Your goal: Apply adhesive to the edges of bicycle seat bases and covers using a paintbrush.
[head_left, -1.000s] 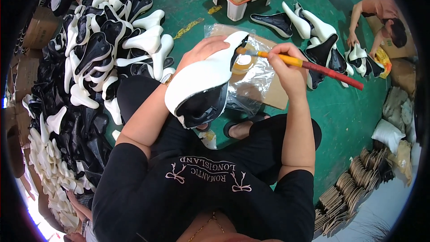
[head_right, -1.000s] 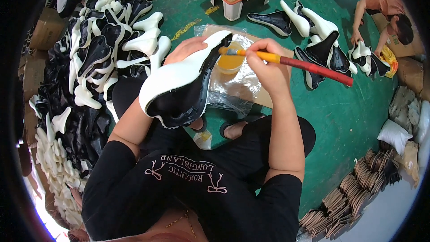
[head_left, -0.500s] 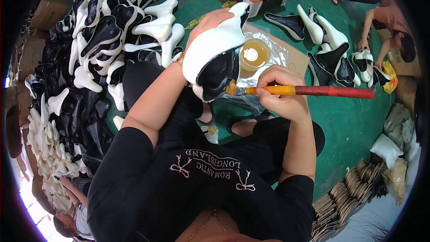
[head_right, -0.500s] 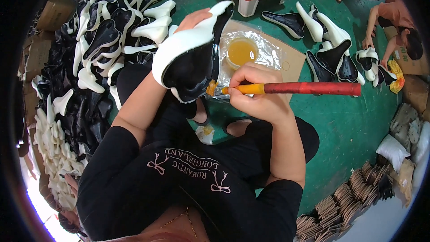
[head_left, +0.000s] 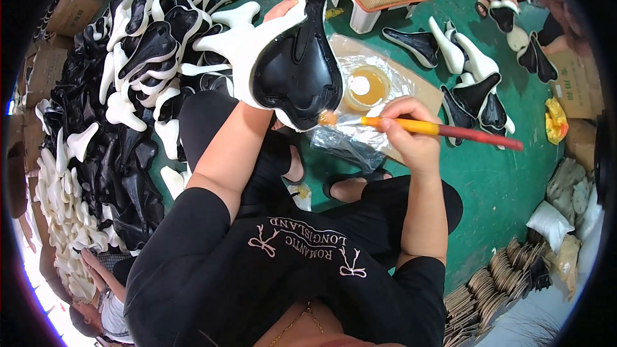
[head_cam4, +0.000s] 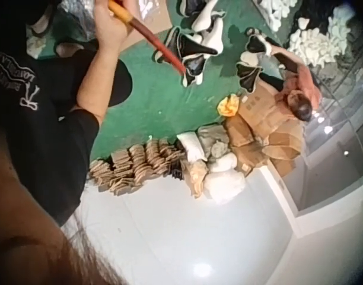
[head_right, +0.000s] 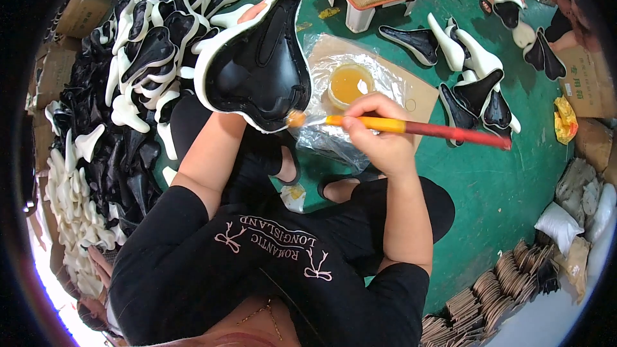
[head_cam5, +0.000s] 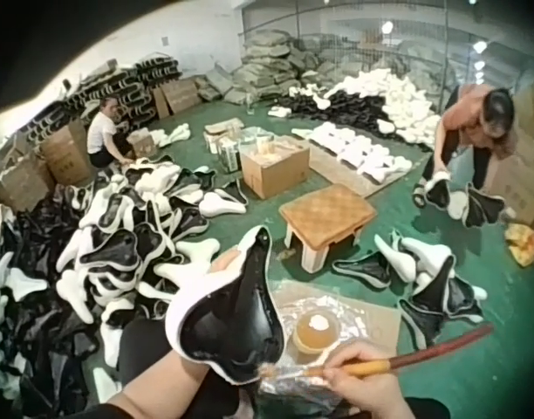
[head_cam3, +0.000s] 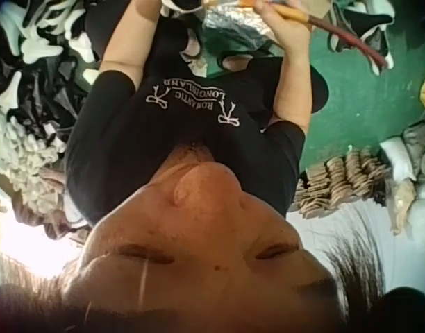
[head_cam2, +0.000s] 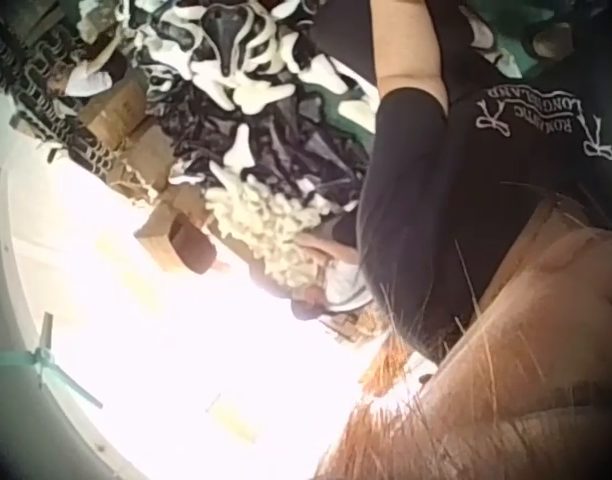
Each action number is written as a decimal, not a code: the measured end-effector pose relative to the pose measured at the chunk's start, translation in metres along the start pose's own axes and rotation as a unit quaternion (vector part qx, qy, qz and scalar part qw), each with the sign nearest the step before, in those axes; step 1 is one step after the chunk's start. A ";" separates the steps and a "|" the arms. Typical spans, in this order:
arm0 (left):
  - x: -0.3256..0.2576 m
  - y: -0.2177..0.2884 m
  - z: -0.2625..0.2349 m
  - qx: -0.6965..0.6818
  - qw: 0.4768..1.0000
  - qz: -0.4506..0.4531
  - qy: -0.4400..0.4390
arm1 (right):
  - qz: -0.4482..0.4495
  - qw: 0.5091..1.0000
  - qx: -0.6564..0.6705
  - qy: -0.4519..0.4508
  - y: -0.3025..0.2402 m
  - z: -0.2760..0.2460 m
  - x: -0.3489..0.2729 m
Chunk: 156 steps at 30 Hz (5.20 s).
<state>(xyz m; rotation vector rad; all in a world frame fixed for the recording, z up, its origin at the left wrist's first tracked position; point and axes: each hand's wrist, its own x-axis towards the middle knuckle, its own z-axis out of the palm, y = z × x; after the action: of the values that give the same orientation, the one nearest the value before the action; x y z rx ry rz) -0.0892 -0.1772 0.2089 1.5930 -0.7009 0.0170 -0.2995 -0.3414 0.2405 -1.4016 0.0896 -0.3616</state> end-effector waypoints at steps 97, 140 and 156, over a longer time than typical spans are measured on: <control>-0.001 0.080 -0.031 0.465 0.846 0.225 -0.134 | -0.144 0.937 -0.237 0.212 -0.023 -0.040 -0.007; -0.194 -0.256 -0.200 0.061 0.626 -0.694 0.351 | -0.197 0.876 -0.204 0.391 -0.028 -0.100 0.020; -0.054 -0.009 -0.238 -0.620 0.746 -0.221 0.096 | -0.003 0.926 -0.361 0.110 0.020 -0.034 0.015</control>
<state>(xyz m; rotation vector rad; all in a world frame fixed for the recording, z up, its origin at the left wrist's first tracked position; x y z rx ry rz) -0.0371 0.0614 0.2193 0.3859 -0.0365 -0.5300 -0.2913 -0.3758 0.2177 -2.0835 0.4399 -0.5205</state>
